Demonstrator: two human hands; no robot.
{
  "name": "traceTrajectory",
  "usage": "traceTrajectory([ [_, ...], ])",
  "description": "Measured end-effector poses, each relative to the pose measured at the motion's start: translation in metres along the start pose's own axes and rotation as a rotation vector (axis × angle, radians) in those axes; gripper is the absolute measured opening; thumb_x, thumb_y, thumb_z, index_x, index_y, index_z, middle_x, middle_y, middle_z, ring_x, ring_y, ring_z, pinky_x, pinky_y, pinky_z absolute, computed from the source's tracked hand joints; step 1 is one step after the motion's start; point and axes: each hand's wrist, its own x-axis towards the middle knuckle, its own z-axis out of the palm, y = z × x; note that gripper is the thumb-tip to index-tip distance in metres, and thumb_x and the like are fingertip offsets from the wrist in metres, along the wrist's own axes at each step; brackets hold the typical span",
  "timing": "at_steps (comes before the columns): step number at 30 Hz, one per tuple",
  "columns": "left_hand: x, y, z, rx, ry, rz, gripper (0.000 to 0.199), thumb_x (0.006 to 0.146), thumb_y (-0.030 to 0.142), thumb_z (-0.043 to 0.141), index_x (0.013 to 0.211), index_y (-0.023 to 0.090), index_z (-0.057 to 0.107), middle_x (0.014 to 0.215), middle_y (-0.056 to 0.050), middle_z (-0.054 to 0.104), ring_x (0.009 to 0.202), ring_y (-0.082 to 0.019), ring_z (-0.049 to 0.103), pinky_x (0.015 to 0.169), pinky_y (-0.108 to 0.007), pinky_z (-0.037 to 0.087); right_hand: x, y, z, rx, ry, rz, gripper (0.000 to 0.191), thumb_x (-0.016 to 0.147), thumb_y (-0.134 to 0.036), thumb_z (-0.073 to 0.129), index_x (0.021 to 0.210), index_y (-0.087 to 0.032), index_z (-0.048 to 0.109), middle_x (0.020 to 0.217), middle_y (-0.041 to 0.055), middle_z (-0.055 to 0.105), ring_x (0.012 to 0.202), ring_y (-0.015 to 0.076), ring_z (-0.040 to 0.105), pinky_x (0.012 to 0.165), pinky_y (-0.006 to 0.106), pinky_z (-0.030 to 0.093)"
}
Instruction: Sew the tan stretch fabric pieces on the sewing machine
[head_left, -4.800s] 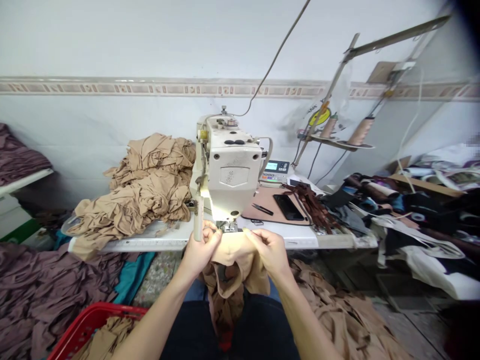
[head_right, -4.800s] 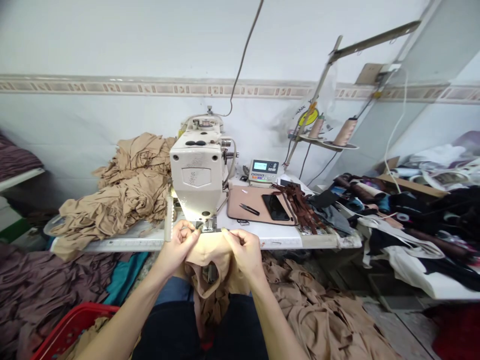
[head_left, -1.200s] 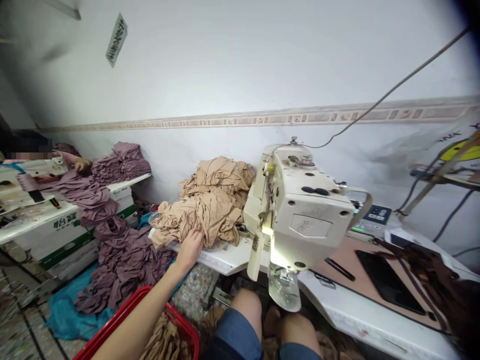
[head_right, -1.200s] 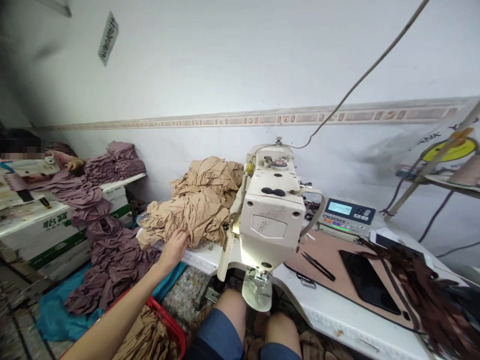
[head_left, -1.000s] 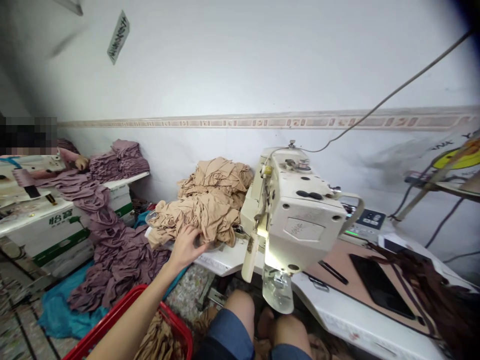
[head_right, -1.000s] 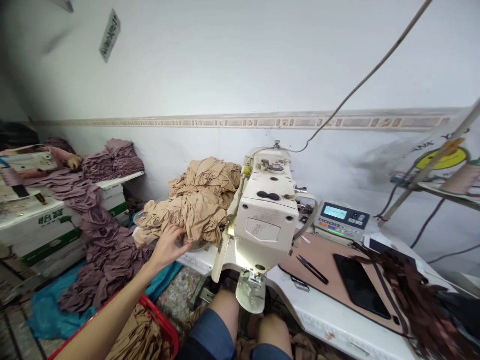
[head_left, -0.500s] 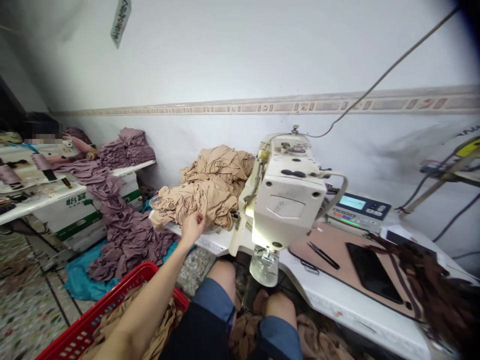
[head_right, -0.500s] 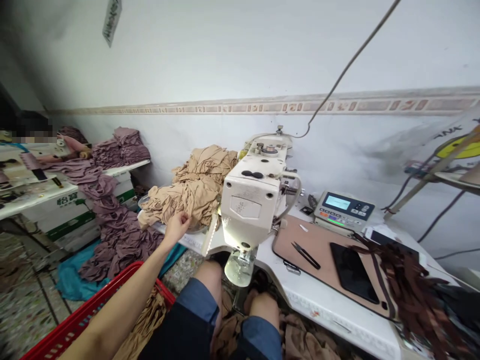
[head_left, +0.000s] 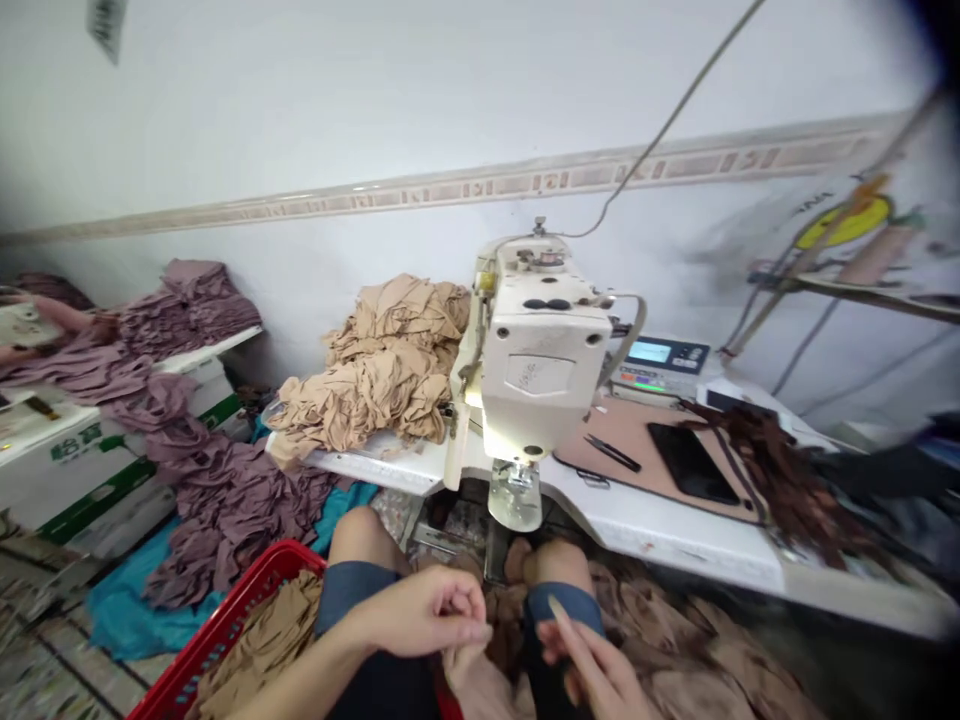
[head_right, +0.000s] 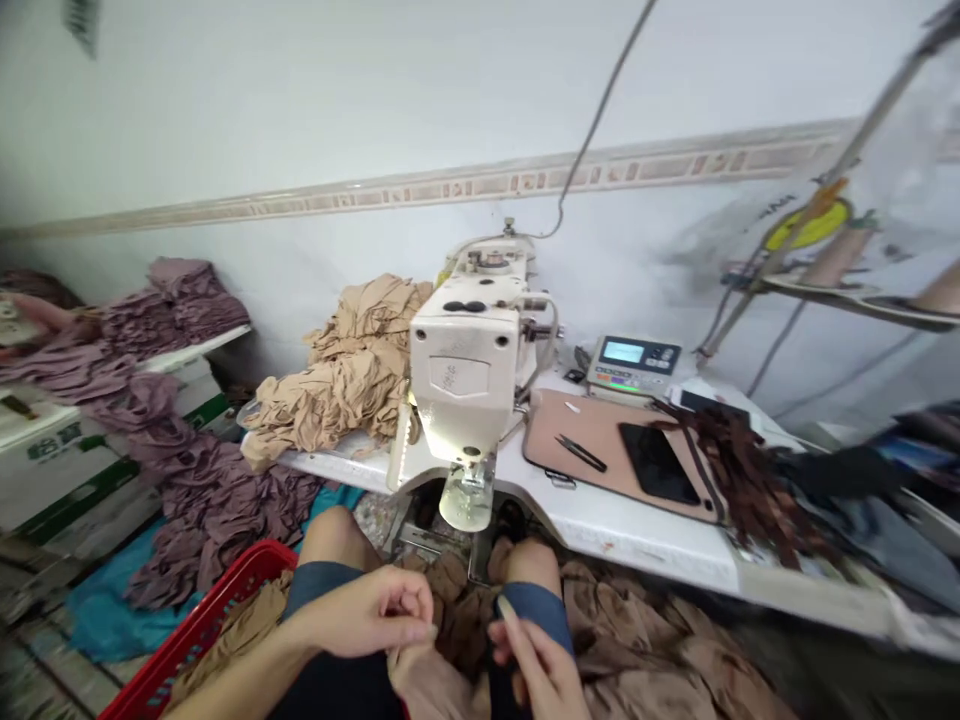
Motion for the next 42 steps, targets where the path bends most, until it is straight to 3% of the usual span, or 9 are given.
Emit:
traceTrajectory([
  [2, 0.001, -0.006, 0.006, 0.014, 0.004, -0.006, 0.041, 0.091, 0.055, 0.080, 0.091, 0.015, 0.069, 0.071, 0.003, 0.058, 0.062, -0.010, 0.046, 0.058, -0.019, 0.036, -0.002, -0.028, 0.024, 0.043, -0.122, -0.057, 0.069, 0.089, -0.086, 0.060, 0.093, -0.020, 0.083, 0.085, 0.0091, 0.075, 0.068, 0.0227, 0.066, 0.060, 0.032, 0.056],
  [5, -0.002, -0.005, 0.000, 0.113, 0.087, 0.063, 0.028, 0.093, 0.043, 0.080, 0.091, 0.016, 0.076, 0.079, -0.001, 0.065, 0.072, -0.014, 0.056, 0.066, -0.021, 0.044, 0.002, -0.068, 0.047, -0.083, -0.390, -0.167, 0.060, 0.088, -0.072, 0.076, 0.067, -0.016, 0.070, 0.058, -0.0034, 0.052, 0.054, 0.0120, 0.045, 0.051, 0.024, 0.036],
  [8, -0.004, -0.006, -0.019, 0.337, 0.121, 0.207, 0.022, 0.097, 0.039, 0.075, 0.088, 0.021, 0.084, 0.093, -0.007, 0.072, 0.087, -0.020, 0.069, 0.076, -0.025, 0.053, 0.010, -0.091, 0.047, -0.228, -0.335, -0.318, 0.055, 0.089, -0.062, 0.082, 0.062, -0.015, 0.070, 0.052, -0.0057, 0.048, 0.052, 0.0097, 0.040, 0.052, 0.025, 0.028],
  [14, -0.003, -0.046, -0.029, 0.416, 0.320, 0.305, 0.030, 0.091, 0.053, 0.075, 0.101, 0.029, 0.089, 0.104, -0.012, 0.081, 0.088, -0.028, 0.079, 0.077, -0.032, 0.066, 0.014, -0.096, 0.033, -0.146, -0.266, -0.493, 0.048, 0.086, -0.064, 0.084, 0.077, -0.017, 0.078, 0.075, -0.0006, 0.062, 0.067, 0.0125, 0.058, 0.061, 0.023, 0.041],
  [20, -0.005, -0.053, -0.021, 0.046, 0.070, -0.049, 0.054, 0.088, 0.070, 0.073, 0.109, 0.022, 0.085, 0.064, -0.003, 0.072, 0.039, -0.014, 0.054, 0.033, -0.022, 0.044, 0.024, -0.105, 0.009, 0.055, -0.399, -0.285, 0.055, 0.075, -0.063, 0.091, 0.067, -0.017, 0.061, 0.072, -0.0047, 0.056, 0.063, 0.0093, 0.047, 0.057, 0.022, 0.038],
  [25, 0.015, -0.019, -0.020, 0.294, 0.027, 0.120, 0.037, 0.095, 0.056, 0.071, 0.100, 0.024, 0.088, 0.086, -0.007, 0.082, 0.055, -0.017, 0.068, 0.051, -0.023, 0.056, 0.027, -0.108, -0.010, -0.205, -0.535, -0.307, 0.038, 0.084, -0.053, 0.088, 0.090, -0.017, 0.077, 0.078, -0.0032, 0.068, 0.068, 0.0109, 0.057, 0.061, 0.021, 0.041],
  [27, 0.019, -0.011, -0.017, 0.401, 0.023, 0.222, 0.030, 0.099, 0.047, 0.068, 0.100, 0.025, 0.089, 0.091, -0.008, 0.082, 0.074, -0.022, 0.074, 0.067, -0.025, 0.060, 0.025, -0.108, -0.014, -0.297, -0.524, -0.359, 0.037, 0.088, -0.053, 0.085, 0.091, -0.016, 0.081, 0.077, -0.0019, 0.071, 0.068, 0.0121, 0.059, 0.063, 0.022, 0.042],
  [34, 0.012, -0.008, -0.002, 0.423, 0.185, 0.352, 0.029, 0.105, 0.040, 0.066, 0.102, 0.021, 0.087, 0.086, -0.009, 0.075, 0.080, -0.021, 0.070, 0.073, -0.028, 0.056, 0.012, -0.127, -0.025, -0.333, -0.380, -0.415, 0.039, 0.102, -0.049, 0.070, 0.082, -0.019, 0.085, 0.075, 0.0030, 0.073, 0.067, 0.0164, 0.061, 0.062, 0.026, 0.043],
  [42, 0.014, -0.009, 0.001, -0.079, 0.216, 0.107, 0.041, 0.094, 0.050, 0.079, 0.114, 0.014, 0.076, 0.069, 0.005, 0.055, 0.052, -0.008, 0.050, 0.053, -0.020, 0.043, 0.011, -0.120, -0.021, -0.233, -0.264, -0.297, 0.032, 0.100, -0.041, 0.072, 0.083, -0.017, 0.084, 0.077, 0.0050, 0.076, 0.071, 0.0201, 0.065, 0.063, 0.029, 0.044],
])
